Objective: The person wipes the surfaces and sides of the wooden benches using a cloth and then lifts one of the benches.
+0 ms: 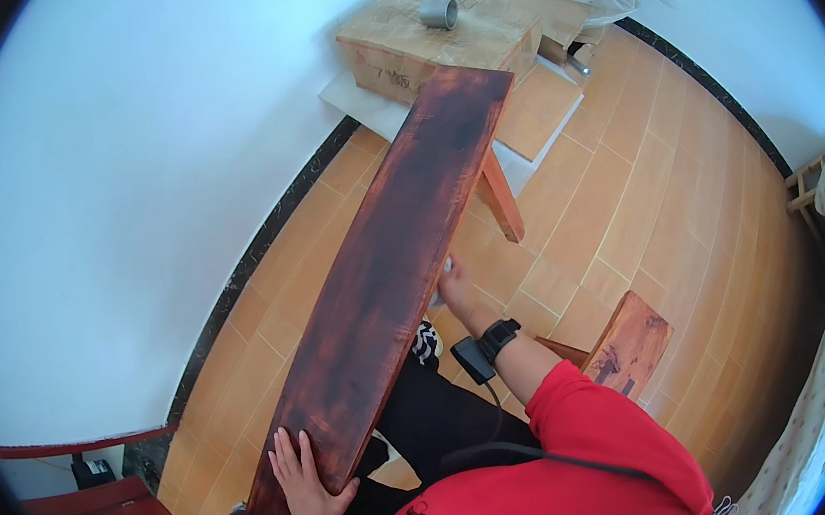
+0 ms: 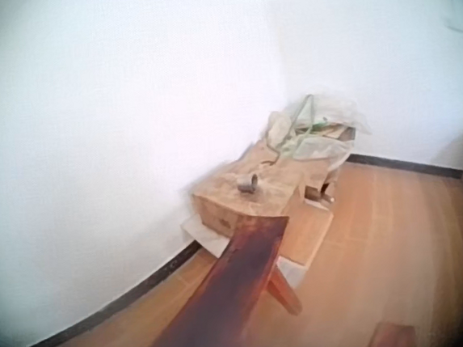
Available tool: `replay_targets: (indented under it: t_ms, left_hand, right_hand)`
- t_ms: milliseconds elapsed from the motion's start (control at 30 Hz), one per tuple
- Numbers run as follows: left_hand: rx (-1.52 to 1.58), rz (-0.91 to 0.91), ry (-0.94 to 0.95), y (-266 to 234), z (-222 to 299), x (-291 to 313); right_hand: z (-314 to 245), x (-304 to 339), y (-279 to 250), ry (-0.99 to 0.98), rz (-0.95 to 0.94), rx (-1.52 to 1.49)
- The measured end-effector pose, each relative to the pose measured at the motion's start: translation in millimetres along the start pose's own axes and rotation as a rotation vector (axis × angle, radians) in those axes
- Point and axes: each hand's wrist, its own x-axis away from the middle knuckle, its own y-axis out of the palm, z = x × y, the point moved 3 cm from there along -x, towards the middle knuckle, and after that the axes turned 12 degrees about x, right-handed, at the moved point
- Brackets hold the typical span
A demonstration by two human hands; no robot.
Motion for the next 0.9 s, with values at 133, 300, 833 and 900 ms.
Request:
replay_targets:
  t_ms: [133,300,833,900]
  left_hand:
    - [-0.002,-0.006,-0.012,-2,-4,8]
    - [0.005,-0.01,0.032,-2,-2,-6]
    - [0.029,0.047,0.046,-2,-3,0]
    - [0.029,0.047,0.043,-2,-1,2]
  right_hand:
    - [10,-45,-5,-0.364,0.111,0.063]
    - [74,-86,-58,0.017,0.375,0.484]
    - [-72,-51,-174,-0.128,0.434,0.168]
    - [-122,-55,-169,-0.319,0.462,0.162]
